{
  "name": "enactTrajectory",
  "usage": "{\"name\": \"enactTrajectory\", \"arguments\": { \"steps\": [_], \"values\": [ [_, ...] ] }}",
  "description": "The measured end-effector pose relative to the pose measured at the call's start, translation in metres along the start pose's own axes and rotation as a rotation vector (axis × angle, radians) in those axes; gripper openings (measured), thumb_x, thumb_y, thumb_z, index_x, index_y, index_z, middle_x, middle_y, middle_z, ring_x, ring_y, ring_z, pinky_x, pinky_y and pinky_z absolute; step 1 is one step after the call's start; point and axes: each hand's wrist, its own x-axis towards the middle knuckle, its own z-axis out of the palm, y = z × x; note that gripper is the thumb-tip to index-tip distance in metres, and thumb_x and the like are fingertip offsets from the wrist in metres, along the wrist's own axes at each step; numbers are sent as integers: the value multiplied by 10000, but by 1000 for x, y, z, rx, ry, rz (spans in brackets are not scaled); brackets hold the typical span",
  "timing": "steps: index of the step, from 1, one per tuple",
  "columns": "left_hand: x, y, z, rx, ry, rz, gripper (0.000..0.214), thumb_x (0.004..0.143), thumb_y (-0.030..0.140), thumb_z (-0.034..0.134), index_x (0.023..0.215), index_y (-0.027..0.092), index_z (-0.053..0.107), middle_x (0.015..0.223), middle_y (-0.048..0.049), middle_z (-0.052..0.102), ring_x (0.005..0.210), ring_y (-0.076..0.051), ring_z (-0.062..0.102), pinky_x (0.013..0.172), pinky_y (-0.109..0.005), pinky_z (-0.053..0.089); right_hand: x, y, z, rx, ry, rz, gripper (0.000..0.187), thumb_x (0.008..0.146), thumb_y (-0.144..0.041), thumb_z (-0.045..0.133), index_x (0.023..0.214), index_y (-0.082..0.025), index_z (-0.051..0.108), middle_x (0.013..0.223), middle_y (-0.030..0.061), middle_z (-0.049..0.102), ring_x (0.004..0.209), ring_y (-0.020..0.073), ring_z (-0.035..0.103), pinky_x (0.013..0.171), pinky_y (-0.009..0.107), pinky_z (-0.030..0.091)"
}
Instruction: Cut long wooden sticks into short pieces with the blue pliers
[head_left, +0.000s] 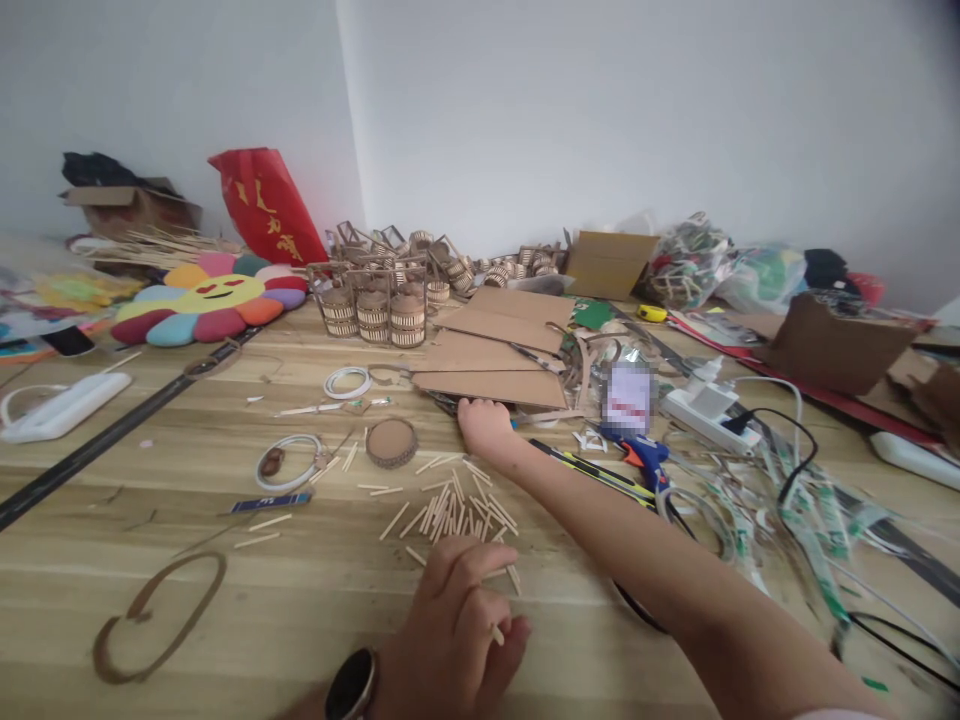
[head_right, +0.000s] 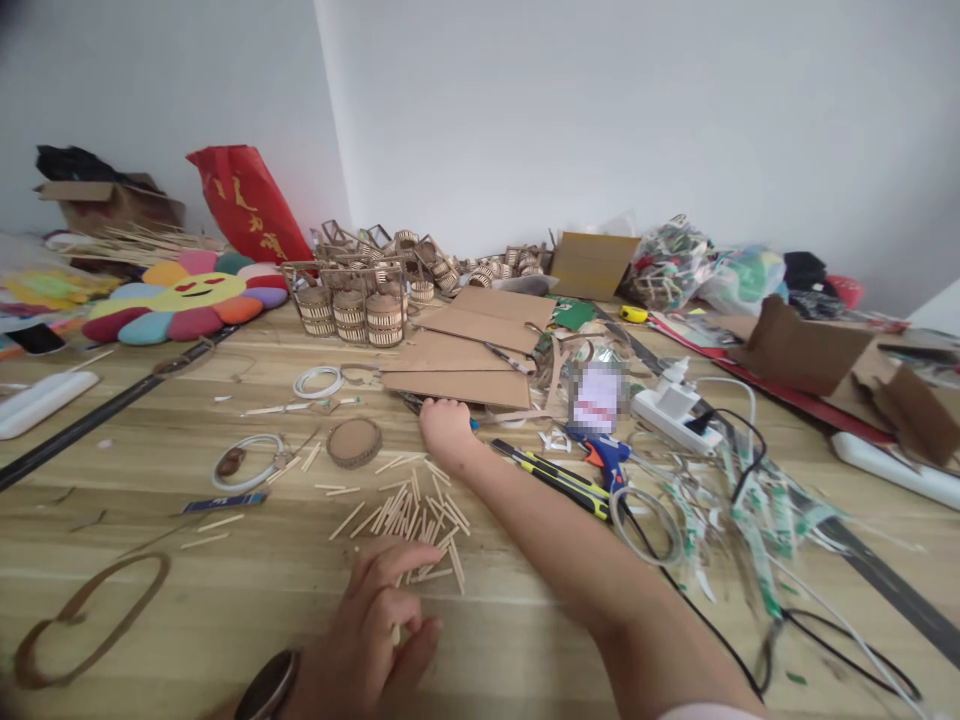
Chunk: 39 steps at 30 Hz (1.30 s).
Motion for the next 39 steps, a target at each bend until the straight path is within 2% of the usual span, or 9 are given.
{"name": "enactTrajectory", "arguments": {
  "steps": [7, 10, 17, 24, 29, 32, 34, 36, 39],
  "values": [
    [3, 0, 1, -18, -3, -19, 98, 873, 115, 457, 846, 206, 433, 1005, -97, 637, 959, -197, 573, 845, -358, 467, -14, 16, -6, 154, -168, -49, 312, 915, -312, 565, 1192, -169, 553, 1193, 82, 586, 994, 215, 609, 826, 416, 528],
    [2, -2, 2, -42, -27, -43, 97, 881, 127, 442, 843, 213, 418, 1017, -102, 630, 962, -205, 568, 838, -373, 464, -23, 28, -12, 228, -187, -92, 307, 916, -314, 564, 1188, -172, 556, 1192, 79, 587, 996, 216, 609, 827, 415, 527],
    [-1, -5, 6, -134, -57, -107, 81, 905, 186, 411, 827, 208, 412, 953, -95, 612, 897, -206, 564, 804, -367, 453, -63, 58, -27, 316, -79, -70, 253, 905, -285, 567, 1111, -140, 590, 1074, 94, 652, 936, 206, 626, 818, 361, 502],
    [1, -4, 8, -173, -93, -174, 98, 911, 165, 400, 829, 208, 432, 904, -78, 611, 872, -195, 546, 794, -360, 448, -119, 74, -13, 314, 60, 65, 179, 852, -210, 535, 1005, -138, 595, 935, 144, 694, 851, 262, 644, 681, 302, 418],
    [5, -4, 8, -291, -96, -390, 234, 950, 193, 340, 813, 199, 530, 833, -65, 621, 816, -187, 554, 778, -337, 447, -143, 85, -13, 382, 212, 155, 125, 873, -262, 472, 926, -170, 539, 867, 99, 656, 802, 237, 608, 674, 301, 415],
    [11, -12, 7, -448, -78, -649, 265, 949, 326, 407, 873, 189, 622, 856, -70, 656, 825, -190, 584, 767, -321, 453, -158, 77, -18, 770, 302, 117, 176, 874, -380, 468, 852, -214, 520, 747, 10, 611, 694, 184, 570, 639, 274, 440],
    [17, -20, 6, -589, -1, -889, 297, 918, 417, 468, 911, 184, 651, 837, -57, 668, 802, -178, 595, 724, -287, 455, -167, 63, -17, 1053, 211, 57, 208, 862, -421, 475, 810, -223, 512, 639, -34, 545, 595, 156, 528, 570, 254, 435],
    [22, -30, 3, -750, 168, -1063, 335, 862, 482, 545, 925, 172, 655, 714, -17, 630, 661, -139, 551, 609, -237, 425, -173, 45, -12, 1171, 71, -26, 181, 840, -389, 513, 785, -217, 519, 610, -49, 516, 581, 138, 515, 562, 240, 433],
    [27, -42, -3, -1027, 364, -1110, 383, 790, 502, 635, 960, 159, 637, 485, 78, 424, 462, -81, 367, 494, -194, 331, -176, 23, -1, 1275, -84, -52, 126, 827, -333, 531, 784, -214, 523, 576, -64, 495, 529, 117, 484, 511, 217, 406]
  ]
}}
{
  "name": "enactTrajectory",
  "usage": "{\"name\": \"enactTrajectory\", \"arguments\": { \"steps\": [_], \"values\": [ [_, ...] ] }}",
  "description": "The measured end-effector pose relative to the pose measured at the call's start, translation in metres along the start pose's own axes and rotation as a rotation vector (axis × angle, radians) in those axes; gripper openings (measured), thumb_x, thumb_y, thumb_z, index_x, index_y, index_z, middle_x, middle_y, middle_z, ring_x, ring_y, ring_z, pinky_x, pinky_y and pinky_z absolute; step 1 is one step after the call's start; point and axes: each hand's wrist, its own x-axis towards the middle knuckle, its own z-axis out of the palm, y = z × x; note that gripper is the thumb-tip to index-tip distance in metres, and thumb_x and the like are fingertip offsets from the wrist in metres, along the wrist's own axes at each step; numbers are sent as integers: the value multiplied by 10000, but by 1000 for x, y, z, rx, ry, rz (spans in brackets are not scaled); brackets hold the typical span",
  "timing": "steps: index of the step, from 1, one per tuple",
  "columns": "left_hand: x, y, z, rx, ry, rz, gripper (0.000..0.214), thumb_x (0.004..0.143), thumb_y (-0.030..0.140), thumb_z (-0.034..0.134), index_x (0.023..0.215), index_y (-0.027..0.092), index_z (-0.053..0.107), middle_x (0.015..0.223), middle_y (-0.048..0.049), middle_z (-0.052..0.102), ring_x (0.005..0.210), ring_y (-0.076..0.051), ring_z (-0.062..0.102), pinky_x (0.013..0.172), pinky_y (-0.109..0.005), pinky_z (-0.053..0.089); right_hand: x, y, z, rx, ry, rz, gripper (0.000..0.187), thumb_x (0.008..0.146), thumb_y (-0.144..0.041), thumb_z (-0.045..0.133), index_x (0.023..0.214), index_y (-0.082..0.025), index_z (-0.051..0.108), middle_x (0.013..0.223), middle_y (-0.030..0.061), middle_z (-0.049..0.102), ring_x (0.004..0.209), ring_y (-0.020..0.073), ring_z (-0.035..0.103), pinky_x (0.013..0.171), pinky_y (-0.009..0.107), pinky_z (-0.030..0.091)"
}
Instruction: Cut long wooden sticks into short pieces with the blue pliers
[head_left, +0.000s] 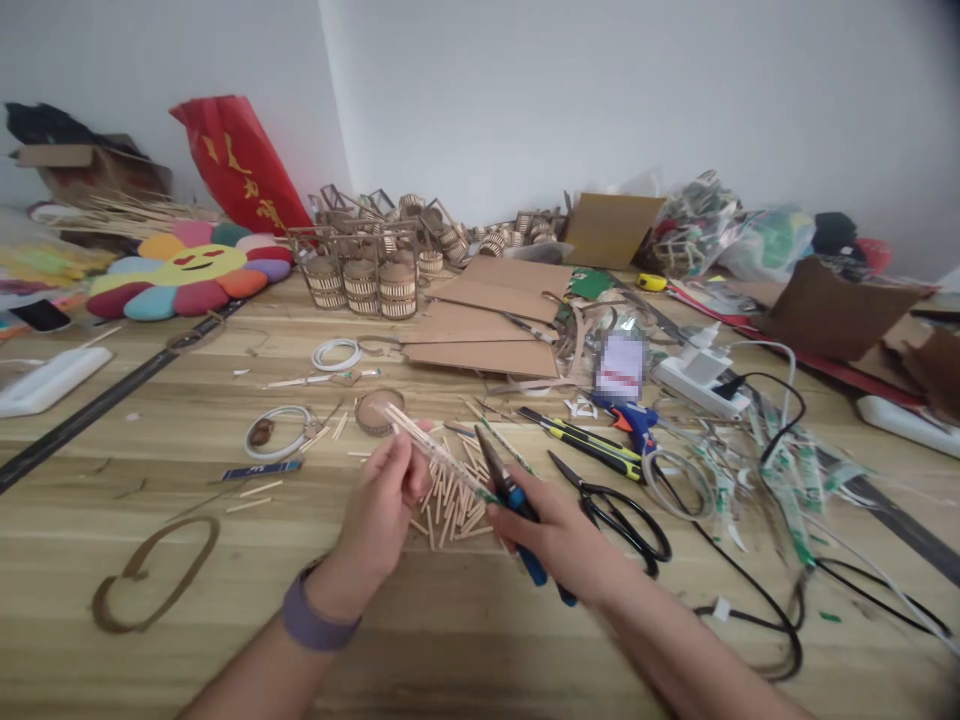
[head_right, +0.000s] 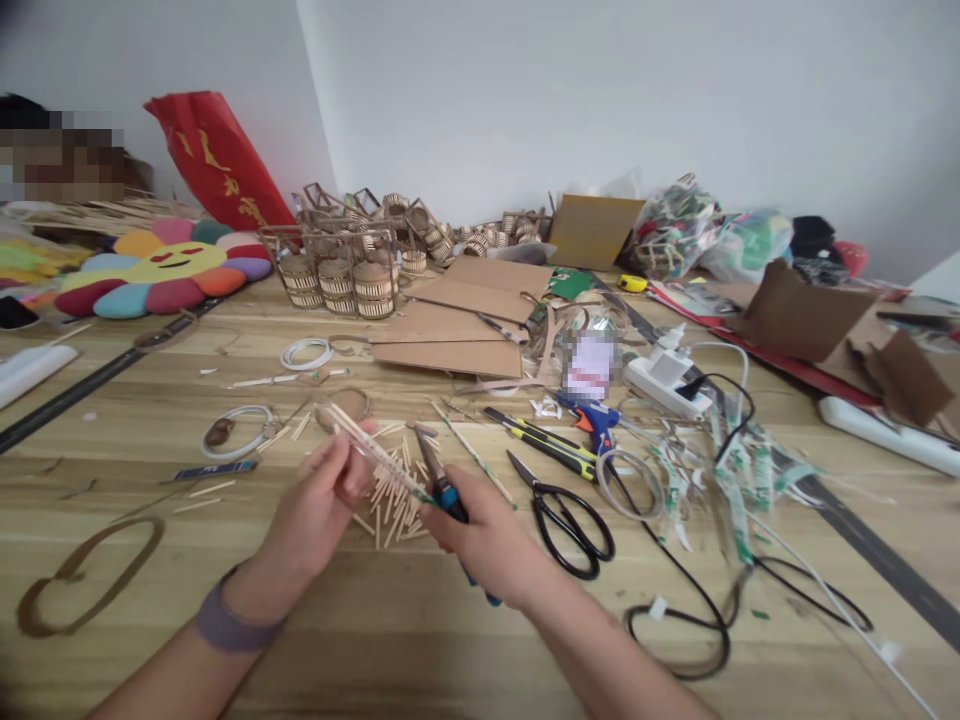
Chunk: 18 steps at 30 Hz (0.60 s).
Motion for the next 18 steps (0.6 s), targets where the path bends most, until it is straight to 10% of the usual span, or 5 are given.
{"name": "enactTrajectory", "arguments": {
  "steps": [9, 18],
  "values": [
    [12, 11, -14, -20, 261, 103, 232, 810, 387, 645, 785, 162, 598, 432, 93, 361, 422, -58, 287, 443, -169, 254, -4, 12, 15, -152, 63, -97, 139, 851, -326, 476, 802, -203, 517, 650, -23, 522, 607, 133, 480, 563, 232, 389],
    [4, -2, -8, 54, 251, 63, 307, 809, 470, 624, 789, 166, 587, 456, 81, 389, 461, -77, 312, 472, -195, 266, -9, 17, 21, -181, 170, -164, 121, 873, -286, 443, 814, -201, 506, 646, -11, 546, 566, 130, 508, 538, 220, 411]
  ]
}}
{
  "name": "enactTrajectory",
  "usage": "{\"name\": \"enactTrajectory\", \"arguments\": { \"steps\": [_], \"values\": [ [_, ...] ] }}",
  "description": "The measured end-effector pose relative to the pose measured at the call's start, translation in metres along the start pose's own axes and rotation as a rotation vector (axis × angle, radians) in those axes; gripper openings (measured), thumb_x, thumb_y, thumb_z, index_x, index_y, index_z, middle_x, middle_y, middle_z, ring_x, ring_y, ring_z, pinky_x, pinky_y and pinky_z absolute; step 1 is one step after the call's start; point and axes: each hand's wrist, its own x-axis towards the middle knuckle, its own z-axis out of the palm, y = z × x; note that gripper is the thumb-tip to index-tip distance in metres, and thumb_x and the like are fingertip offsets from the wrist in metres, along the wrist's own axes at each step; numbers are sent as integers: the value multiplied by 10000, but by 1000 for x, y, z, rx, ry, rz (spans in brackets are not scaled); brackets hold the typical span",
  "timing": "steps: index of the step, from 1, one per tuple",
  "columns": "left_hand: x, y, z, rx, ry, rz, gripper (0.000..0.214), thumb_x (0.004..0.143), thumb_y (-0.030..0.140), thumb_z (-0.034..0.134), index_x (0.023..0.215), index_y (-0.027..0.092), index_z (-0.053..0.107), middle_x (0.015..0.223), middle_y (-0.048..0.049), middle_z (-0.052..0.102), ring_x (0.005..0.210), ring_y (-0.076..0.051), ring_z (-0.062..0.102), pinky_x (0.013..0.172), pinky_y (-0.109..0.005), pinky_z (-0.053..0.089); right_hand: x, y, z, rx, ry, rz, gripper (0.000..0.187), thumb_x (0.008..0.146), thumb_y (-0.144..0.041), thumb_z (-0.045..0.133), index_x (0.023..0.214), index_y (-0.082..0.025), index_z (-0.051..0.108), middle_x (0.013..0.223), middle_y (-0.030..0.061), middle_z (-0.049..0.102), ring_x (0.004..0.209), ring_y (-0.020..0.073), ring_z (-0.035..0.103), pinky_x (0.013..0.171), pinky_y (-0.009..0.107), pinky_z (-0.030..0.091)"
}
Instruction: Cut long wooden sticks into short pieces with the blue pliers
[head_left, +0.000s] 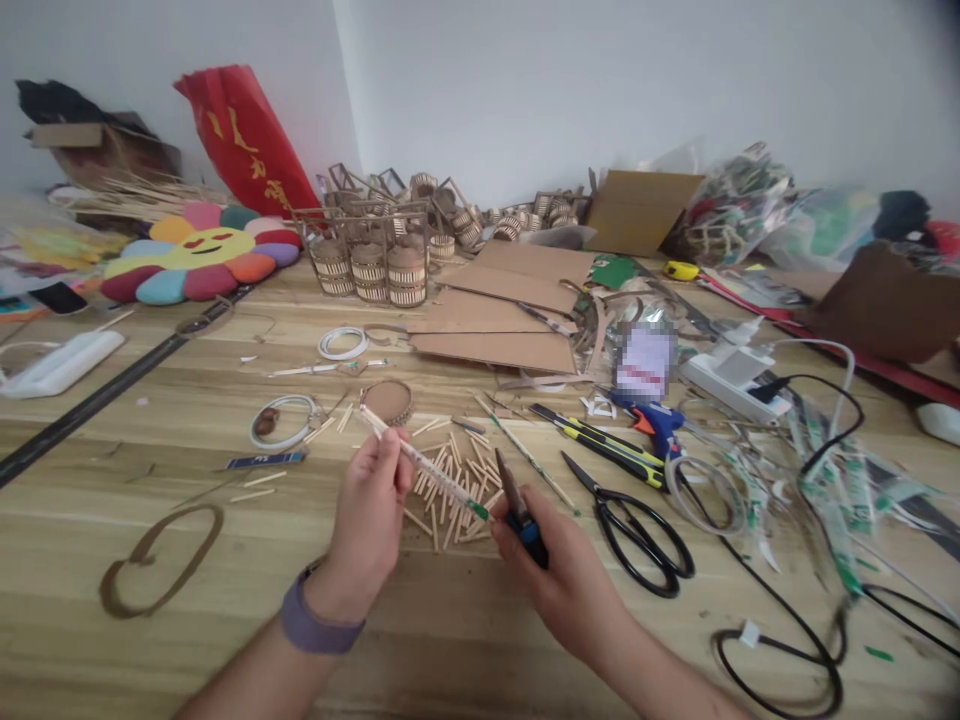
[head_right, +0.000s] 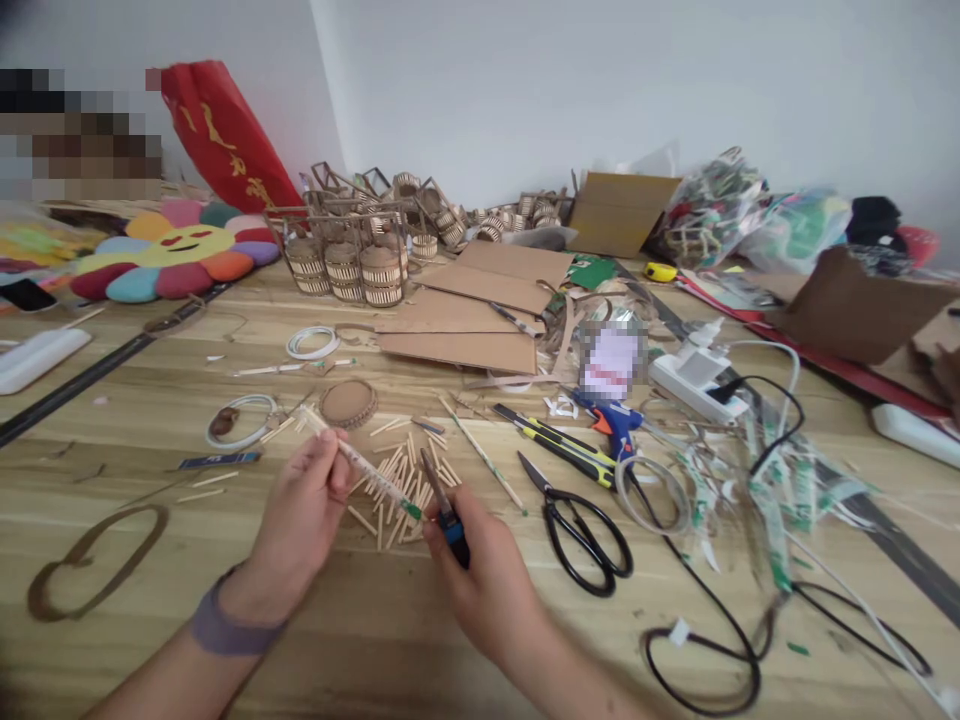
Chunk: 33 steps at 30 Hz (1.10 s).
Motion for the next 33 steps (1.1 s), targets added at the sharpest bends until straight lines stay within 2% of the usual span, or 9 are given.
{"name": "enactTrajectory", "arguments": {
  "steps": [9, 15, 19, 22, 25, 29, 31, 32, 33],
  "values": [
    [-42, -20, 21, 100, -295, -239, 424, 776, 576, 609, 799, 153, 615, 463, 59, 465, 468, -80, 392, 494, -197, 311, 2, 0, -1, 31, 51, -15, 113, 872, -288, 452, 835, -201, 514, 664, -1, 553, 586, 142, 515, 556, 242, 421],
    [-15, -3, 6, -90, -63, -155, 428, 719, 509, 705, 954, 160, 629, 466, 70, 495, 439, -58, 357, 440, -156, 277, 11, 6, -13, 52, -57, 26, 119, 880, -308, 463, 864, -202, 514, 635, -17, 538, 575, 140, 496, 552, 251, 410],
    [4, 9, -5, -163, -38, -143, 258, 747, 371, 718, 830, 149, 615, 430, 77, 467, 408, -50, 360, 413, -139, 281, 9, 3, -18, 67, -123, 33, 90, 866, -288, 480, 871, -209, 523, 649, -22, 550, 585, 133, 506, 557, 243, 416],
    [18, 20, -13, -283, 49, -175, 120, 860, 235, 588, 775, 151, 582, 407, 90, 420, 357, -43, 324, 389, -141, 278, 6, 1, -30, 82, -78, 53, 80, 844, -284, 519, 844, -209, 544, 659, -20, 558, 583, 127, 507, 546, 236, 422],
    [29, 30, -18, -384, 147, -182, 287, 947, 154, 409, 688, 151, 532, 381, 87, 387, 315, -41, 291, 361, -146, 259, 4, 4, -57, 204, 119, 115, 114, 794, -311, 606, 829, -211, 564, 625, -33, 549, 537, 119, 492, 504, 231, 419],
    [31, 31, -15, -398, 165, -237, 313, 961, 149, 371, 696, 149, 538, 387, 80, 404, 306, -41, 311, 354, -147, 263, 3, 11, -107, 522, 819, 41, 207, 677, -235, 703, 828, -229, 561, 611, -49, 553, 601, 144, 547, 575, 267, 462],
    [26, 26, -11, -369, 153, -277, 276, 947, 158, 407, 717, 147, 559, 386, 80, 408, 309, -43, 320, 359, -146, 279, -1, 19, -132, 473, 1202, -65, 201, 630, -161, 675, 772, -245, 560, 597, -52, 506, 567, 146, 510, 569, 291, 455],
    [24, 23, -10, -351, 141, -298, 254, 937, 163, 430, 724, 145, 568, 384, 80, 408, 311, -45, 323, 361, -146, 284, -5, 25, -144, 390, 1327, -81, 182, 636, -160, 650, 746, -263, 548, 598, -51, 469, 552, 151, 489, 538, 301, 434],
    [21, 21, -8, -332, 122, -317, 233, 926, 169, 453, 730, 142, 577, 382, 79, 407, 314, -46, 326, 363, -146, 288, -9, 31, -155, 259, 1326, -34, 120, 720, -203, 603, 781, -287, 542, 667, -34, 481, 600, 167, 514, 524, 308, 409]
  ]
}}
